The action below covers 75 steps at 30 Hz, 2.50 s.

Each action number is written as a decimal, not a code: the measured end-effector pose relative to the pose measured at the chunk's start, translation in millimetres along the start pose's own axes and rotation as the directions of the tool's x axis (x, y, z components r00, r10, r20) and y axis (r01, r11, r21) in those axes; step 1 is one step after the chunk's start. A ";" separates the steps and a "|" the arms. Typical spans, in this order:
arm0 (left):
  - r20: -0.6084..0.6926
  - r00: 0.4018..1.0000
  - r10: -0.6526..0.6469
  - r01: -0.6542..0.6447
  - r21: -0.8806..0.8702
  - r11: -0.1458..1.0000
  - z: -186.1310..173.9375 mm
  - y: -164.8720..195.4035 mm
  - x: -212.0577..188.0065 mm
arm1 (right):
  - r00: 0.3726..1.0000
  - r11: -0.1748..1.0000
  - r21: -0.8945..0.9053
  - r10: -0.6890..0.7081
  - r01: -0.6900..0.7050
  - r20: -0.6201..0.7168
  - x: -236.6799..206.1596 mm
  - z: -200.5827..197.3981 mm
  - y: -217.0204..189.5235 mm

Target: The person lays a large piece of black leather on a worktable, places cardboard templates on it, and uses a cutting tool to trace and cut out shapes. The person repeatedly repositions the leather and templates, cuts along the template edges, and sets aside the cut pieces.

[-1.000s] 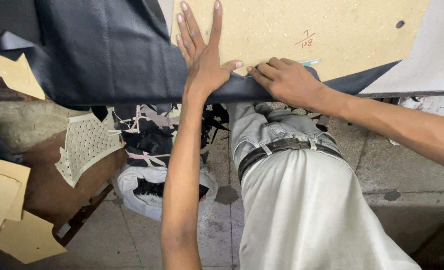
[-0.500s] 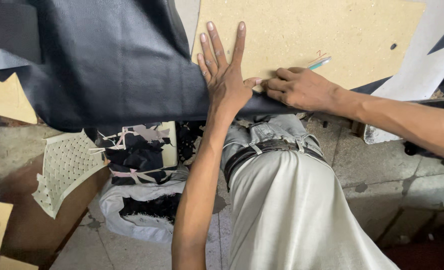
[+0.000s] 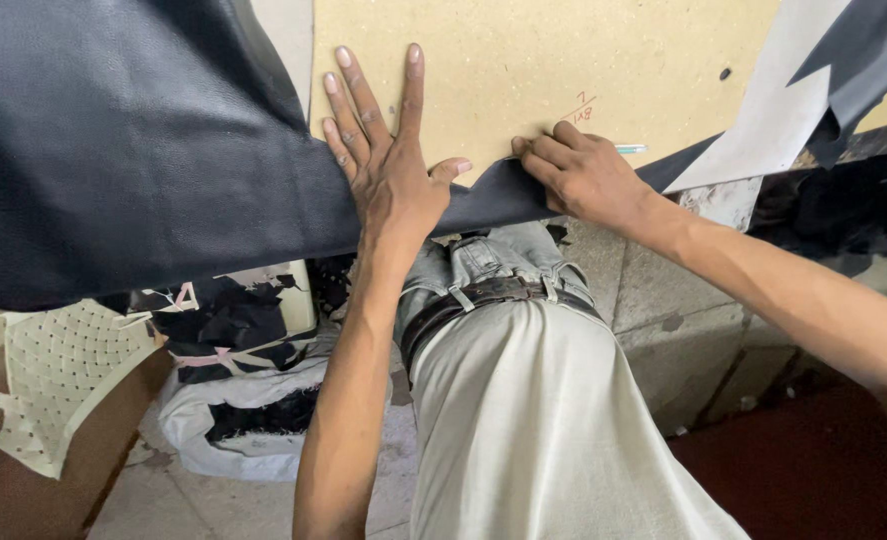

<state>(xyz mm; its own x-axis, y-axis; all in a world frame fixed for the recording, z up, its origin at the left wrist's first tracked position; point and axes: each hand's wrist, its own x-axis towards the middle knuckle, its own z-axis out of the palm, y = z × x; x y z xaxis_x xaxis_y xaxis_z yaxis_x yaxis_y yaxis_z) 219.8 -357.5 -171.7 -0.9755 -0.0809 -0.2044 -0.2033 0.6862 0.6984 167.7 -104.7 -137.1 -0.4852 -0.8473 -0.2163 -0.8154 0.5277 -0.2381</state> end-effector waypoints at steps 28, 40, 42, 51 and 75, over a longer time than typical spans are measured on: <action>0.076 0.997 0.032 -0.043 0.135 0.990 10.1 -21.1 -7.1 | 0.750 0.785 0.290 0.614 -0.548 -0.245 -81.6 23.1 -23.7; 0.106 0.993 0.052 -0.069 0.163 0.984 0.0 -13.3 -6.2 | 0.574 0.673 0.487 0.736 -0.557 -0.360 -90.4 24.7 -55.0; 0.124 0.991 0.043 -0.063 0.158 0.986 -2.0 -10.8 -6.7 | 0.571 0.674 0.470 0.736 -0.569 -0.365 -95.0 29.6 -57.5; 0.074 0.997 0.035 -0.046 0.145 0.988 36.7 45.7 -2.3 | 0.712 0.759 0.295 0.649 -0.581 -0.266 -117.5 33.9 -41.0; -0.177 0.981 0.082 -0.078 0.031 0.996 58.8 94.3 8.4 | 0.945 0.954 0.050 0.299 -0.295 -0.134 -270.8 -20.3 205.7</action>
<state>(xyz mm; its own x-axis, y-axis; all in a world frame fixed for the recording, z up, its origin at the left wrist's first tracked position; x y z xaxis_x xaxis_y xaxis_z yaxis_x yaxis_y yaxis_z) 197.3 -251.0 -147.8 -0.9884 -0.1504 -0.0219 -0.1237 0.7127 0.6905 125.0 232.0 -108.3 -0.7445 -0.6509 -0.1485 -0.6193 0.7564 -0.2106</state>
